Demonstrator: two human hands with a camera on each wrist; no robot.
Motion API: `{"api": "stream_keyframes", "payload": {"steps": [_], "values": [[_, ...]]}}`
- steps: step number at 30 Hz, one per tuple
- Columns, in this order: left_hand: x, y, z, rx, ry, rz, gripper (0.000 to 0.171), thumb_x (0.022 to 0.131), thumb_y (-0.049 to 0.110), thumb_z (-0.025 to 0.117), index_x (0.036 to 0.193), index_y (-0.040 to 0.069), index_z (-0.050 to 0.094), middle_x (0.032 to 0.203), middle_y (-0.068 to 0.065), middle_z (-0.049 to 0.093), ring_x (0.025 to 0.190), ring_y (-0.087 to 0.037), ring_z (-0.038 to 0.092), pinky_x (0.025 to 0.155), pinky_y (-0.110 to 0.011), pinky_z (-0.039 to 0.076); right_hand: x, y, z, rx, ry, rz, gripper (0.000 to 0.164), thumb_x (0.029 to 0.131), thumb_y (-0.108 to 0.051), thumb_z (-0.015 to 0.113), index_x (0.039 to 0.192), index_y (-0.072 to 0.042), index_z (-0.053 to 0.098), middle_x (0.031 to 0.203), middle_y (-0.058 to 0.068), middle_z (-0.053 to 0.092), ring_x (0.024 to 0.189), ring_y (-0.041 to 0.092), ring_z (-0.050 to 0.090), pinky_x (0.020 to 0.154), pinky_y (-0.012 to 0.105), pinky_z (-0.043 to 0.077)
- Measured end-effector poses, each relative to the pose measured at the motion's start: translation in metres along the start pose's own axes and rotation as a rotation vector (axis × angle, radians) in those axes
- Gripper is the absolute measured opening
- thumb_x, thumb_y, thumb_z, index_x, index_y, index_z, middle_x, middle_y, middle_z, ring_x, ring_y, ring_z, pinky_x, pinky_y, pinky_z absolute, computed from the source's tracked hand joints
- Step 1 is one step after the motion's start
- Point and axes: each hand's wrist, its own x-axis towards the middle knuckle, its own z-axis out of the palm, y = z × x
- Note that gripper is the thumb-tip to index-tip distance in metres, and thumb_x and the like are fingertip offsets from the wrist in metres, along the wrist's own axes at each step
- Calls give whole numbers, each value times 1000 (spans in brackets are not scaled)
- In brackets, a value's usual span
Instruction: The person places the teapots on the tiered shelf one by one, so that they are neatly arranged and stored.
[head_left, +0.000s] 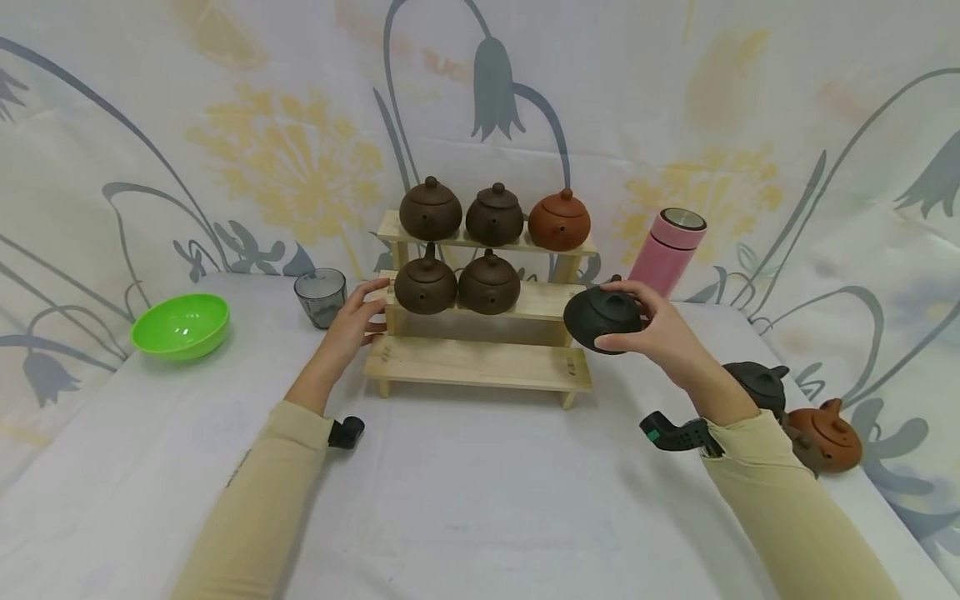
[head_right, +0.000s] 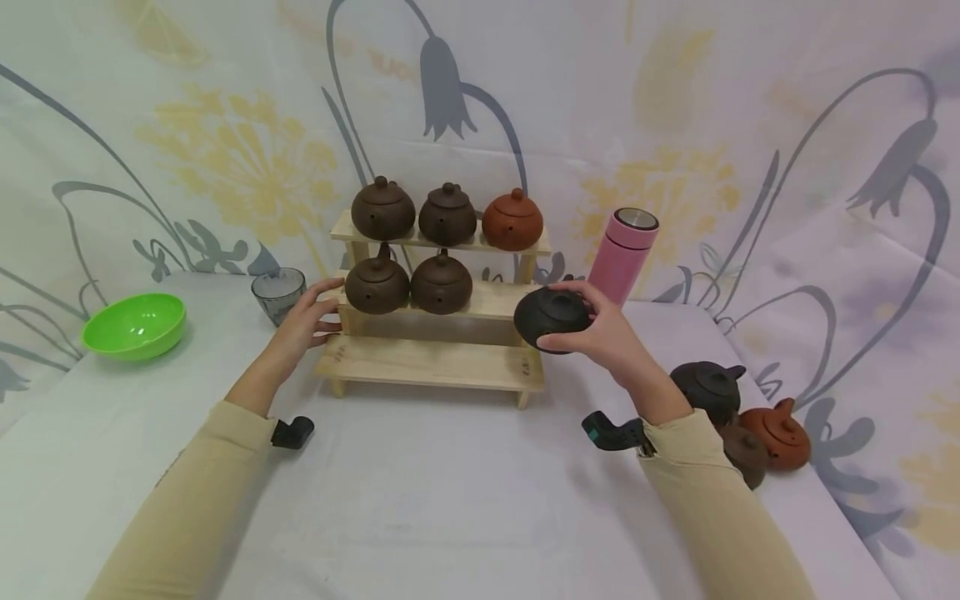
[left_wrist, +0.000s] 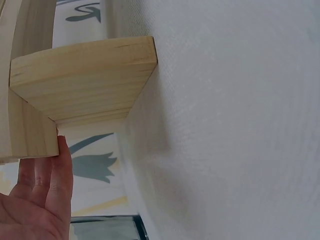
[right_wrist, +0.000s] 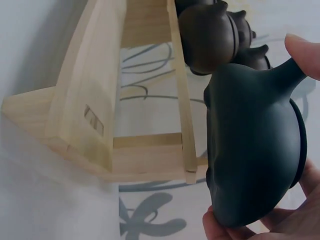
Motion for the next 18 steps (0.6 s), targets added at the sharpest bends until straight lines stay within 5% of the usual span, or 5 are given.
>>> {"api": "stream_keyframes", "payload": {"steps": [18], "values": [[-2, 1, 0, -2, -1, 4, 48, 101, 31, 36, 147, 21, 27, 132, -23, 39, 109, -38, 49, 92, -46, 36, 42, -7, 25, 21, -127, -53, 68, 73, -4, 77, 133, -7, 44, 131, 16, 43, 113, 29, 47, 88, 34, 41]]}}
